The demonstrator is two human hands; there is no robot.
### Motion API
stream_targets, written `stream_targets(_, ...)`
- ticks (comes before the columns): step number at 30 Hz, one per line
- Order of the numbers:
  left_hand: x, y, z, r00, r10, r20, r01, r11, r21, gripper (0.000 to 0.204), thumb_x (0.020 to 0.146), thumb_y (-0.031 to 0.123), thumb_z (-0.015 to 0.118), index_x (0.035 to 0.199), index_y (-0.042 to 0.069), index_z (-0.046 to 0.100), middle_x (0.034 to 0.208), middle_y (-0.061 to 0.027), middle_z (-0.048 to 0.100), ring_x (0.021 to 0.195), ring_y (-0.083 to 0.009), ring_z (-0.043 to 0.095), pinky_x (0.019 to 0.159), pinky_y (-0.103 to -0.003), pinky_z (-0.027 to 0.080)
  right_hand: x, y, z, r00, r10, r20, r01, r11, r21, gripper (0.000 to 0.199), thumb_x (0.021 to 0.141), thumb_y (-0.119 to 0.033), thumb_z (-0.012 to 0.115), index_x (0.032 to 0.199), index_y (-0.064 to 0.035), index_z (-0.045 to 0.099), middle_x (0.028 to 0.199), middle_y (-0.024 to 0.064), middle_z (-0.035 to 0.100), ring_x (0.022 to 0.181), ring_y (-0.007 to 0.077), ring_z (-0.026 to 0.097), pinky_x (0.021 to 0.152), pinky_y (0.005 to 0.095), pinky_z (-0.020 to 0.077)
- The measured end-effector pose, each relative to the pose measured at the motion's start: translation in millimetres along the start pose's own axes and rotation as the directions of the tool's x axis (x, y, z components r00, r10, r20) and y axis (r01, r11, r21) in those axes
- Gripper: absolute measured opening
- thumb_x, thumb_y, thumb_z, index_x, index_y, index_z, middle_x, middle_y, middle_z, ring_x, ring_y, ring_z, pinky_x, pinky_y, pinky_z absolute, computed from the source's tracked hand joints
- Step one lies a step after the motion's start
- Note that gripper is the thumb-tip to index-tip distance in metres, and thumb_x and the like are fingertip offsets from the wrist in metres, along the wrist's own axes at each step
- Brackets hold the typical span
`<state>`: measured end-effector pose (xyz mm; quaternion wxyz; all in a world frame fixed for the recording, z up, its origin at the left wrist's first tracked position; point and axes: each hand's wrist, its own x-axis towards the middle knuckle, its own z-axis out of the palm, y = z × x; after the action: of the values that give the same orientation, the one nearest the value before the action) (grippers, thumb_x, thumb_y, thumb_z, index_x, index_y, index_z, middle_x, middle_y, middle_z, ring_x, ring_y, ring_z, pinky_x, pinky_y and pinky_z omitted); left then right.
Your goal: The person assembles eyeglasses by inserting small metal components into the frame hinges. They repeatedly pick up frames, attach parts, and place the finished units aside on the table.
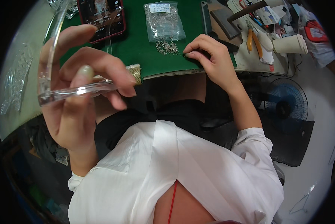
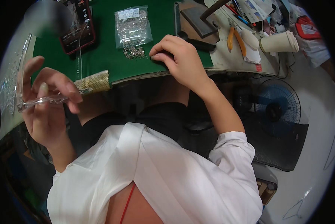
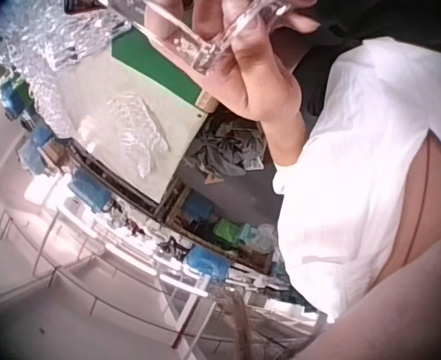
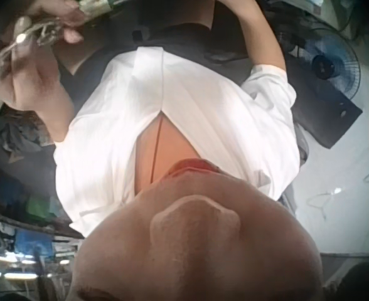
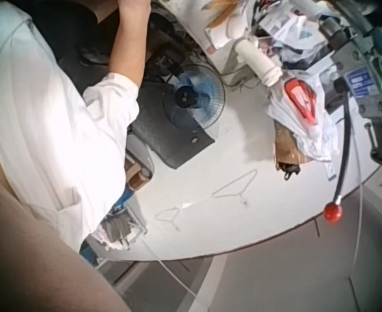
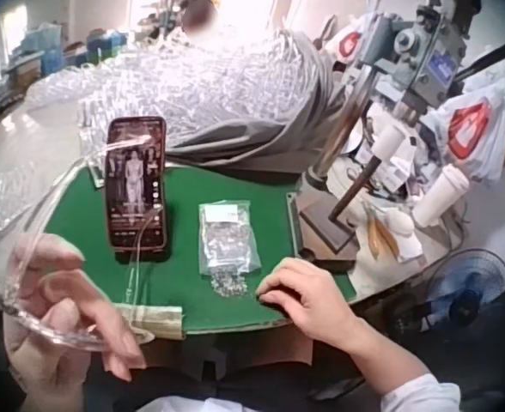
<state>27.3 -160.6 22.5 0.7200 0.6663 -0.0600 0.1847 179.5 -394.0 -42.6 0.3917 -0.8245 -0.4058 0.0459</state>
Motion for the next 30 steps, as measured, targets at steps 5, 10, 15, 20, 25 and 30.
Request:
stream_targets(5,0,-8,12,0.999,0.052,-0.002,-0.052,0.998,0.033,0.077,0.084,0.039,0.055,0.136,-0.009,0.024,0.078,-0.0217,0.058,0.058,-0.0161,0.055,0.047,-0.017,0.041,4,0,5,1.0,-0.021,0.01,0.022,0.998,-0.066,0.007,0.081,-0.004,0.063,0.087,-0.0028,0.064,0.08,0.0071,0.059,0.074,0.0225,0.058,0.066,0.0315,0.0451)
stream_targets(10,-3,-12,8,0.995,-0.054,-0.083,0.058,0.997,0.056,0.095,0.083,0.066,0.05,0.138,-0.006,0.023,0.076,-0.0204,0.059,0.057,-0.0157,0.057,0.044,-0.017,0.041,5,-2,3,0.997,-0.059,0.05,0.061,0.997,-0.04,0.008,0.083,-0.005,0.06,0.089,-0.0022,0.063,0.082,0.0086,0.058,0.076,0.0243,0.058,0.068,0.0321,0.0452)
stream_targets(15,-1,-10,18,0.989,-0.023,-0.149,0.046,0.987,0.153,0.099,0.082,0.071,0.048,0.139,-0.006,0.024,0.071,-0.0162,0.06,0.057,-0.0156,0.059,0.041,-0.018,0.039,6,-2,0,0.999,-0.037,0.02,0.037,0.999,0.003,0.007,0.082,-0.004,0.061,0.088,-0.0011,0.063,0.082,0.009,0.059,0.076,0.0247,0.058,0.068,0.0319,0.0456)
stream_targets(20,3,-11,20,0.989,0.006,-0.146,0.032,0.965,0.261,0.105,0.078,0.076,0.047,0.139,-0.007,0.026,0.067,-0.0132,0.06,0.053,-0.0141,0.058,0.041,-0.017,0.036,1,-3,2,0.999,0.016,0.028,-0.016,1.0,-0.02,0.01,0.078,-0.008,0.067,0.085,-0.0019,0.064,0.08,0.0071,0.059,0.075,0.0233,0.058,0.065,0.0312,0.0455)
stream_targets(25,1,-14,21,0.984,-0.001,-0.179,0.049,0.964,0.263,0.106,0.077,0.077,0.047,0.138,-0.007,0.026,0.067,-0.0132,0.06,0.053,-0.0135,0.058,0.039,-0.016,0.03,-1,-12,9,0.999,-0.048,-0.025,0.044,0.991,-0.123,0.014,0.074,-0.011,0.072,0.083,-0.0033,0.063,0.079,0.0061,0.058,0.074,0.0229,0.058,0.065,0.0316,0.0457)
stream_targets(30,3,-12,16,0.992,-0.022,-0.127,0.055,0.962,0.267,0.106,0.078,0.076,0.048,0.139,-0.007,0.025,0.068,-0.0149,0.061,0.054,-0.0141,0.058,0.039,-0.016,0.03,1,-5,15,0.993,-0.111,-0.038,0.102,0.978,-0.183,0.013,0.074,-0.009,0.071,0.08,-0.0037,0.061,0.078,0.0061,0.057,0.074,0.0247,0.057,0.064,0.0329,0.0456)
